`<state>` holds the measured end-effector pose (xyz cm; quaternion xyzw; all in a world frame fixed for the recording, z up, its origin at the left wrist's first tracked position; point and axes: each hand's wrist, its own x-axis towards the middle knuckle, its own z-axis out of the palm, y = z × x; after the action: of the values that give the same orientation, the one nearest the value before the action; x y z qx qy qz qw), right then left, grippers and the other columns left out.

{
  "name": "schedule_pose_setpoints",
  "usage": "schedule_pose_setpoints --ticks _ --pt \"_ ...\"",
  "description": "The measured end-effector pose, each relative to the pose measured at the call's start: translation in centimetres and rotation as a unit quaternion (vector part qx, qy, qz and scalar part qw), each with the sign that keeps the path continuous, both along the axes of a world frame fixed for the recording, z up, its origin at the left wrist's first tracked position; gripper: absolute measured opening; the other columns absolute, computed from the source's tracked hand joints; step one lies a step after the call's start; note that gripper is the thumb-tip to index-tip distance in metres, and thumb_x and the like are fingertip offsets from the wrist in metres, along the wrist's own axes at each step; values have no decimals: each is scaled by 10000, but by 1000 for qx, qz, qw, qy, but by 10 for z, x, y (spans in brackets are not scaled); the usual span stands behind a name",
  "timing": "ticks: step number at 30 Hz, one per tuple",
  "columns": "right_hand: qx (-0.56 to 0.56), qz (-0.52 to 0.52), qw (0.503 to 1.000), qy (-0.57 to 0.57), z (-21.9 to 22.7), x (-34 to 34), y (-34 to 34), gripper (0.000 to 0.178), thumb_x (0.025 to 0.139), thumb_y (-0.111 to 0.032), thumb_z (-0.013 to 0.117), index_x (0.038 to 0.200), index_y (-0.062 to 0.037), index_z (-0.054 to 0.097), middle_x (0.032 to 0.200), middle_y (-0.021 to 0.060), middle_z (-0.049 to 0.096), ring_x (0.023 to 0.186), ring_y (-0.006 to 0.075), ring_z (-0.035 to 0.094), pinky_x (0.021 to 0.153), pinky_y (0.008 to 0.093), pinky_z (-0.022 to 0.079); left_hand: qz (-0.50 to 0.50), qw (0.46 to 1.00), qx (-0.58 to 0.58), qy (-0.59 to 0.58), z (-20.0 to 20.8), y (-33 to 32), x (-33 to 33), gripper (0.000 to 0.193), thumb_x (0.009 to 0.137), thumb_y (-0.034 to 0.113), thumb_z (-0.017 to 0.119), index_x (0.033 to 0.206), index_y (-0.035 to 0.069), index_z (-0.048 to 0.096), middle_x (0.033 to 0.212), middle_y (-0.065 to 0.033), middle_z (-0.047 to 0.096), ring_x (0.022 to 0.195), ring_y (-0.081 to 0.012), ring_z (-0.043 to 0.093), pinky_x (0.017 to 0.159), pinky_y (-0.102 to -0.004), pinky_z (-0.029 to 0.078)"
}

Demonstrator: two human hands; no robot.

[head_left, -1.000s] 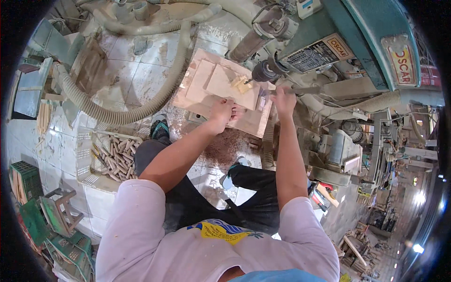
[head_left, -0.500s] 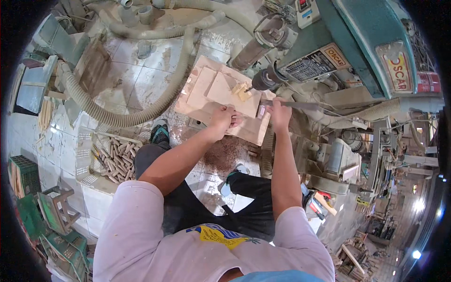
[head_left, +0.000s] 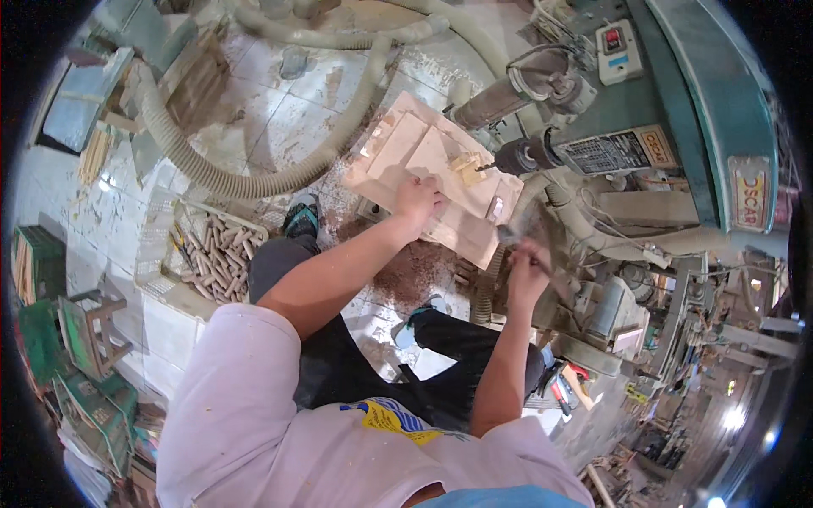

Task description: The person assembles a wooden structure by hammering nails into a rectangular wooden board. They use a hammer to drive nails into pre-drilled holes and attach smaller wooden pieces to the board. The person also uses pliers to adjust nails and a brush to clean sawdust from the work surface.

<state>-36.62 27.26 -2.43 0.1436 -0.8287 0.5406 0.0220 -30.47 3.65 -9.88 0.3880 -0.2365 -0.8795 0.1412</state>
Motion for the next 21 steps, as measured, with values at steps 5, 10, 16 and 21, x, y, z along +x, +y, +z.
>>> schedule_pose_setpoints --ticks 5,10,16,21 --pt "29 131 990 -33 79 72 -70 158 952 -146 685 953 6 643 923 59 635 751 97 599 704 247 511 -9 980 -167 -105 -11 2 -3 221 978 173 571 902 -34 560 784 -130 618 647 -219 644 549 -367 570" --pt "-15 254 965 57 109 60 -182 242 930 -205 714 1007 1 612 891 69 645 769 127 620 704 275 508 59 991 -103 -59 -3 2 -8 224 964 130 575 840 -55 599 729 -144 643 593 -223 667 504 -355 558" --pt "-70 168 973 -142 56 -5 -278 197 946 -129 675 1013 30 579 859 83 633 664 139 619 587 259 535 23 986 -141 -85 -14 4 -12 234 918 204 600 850 2 696 703 -147 703 597 -256 691 647 -383 548" --pt "8 91 988 -124 19 -69 -276 176 930 -109 645 1022 35 602 870 112 663 682 170 658 569 268 544 9 970 -205 -131 -17 7 -16 246 956 154 587 794 -30 602 695 -130 662 571 -211 688 509 -345 555"
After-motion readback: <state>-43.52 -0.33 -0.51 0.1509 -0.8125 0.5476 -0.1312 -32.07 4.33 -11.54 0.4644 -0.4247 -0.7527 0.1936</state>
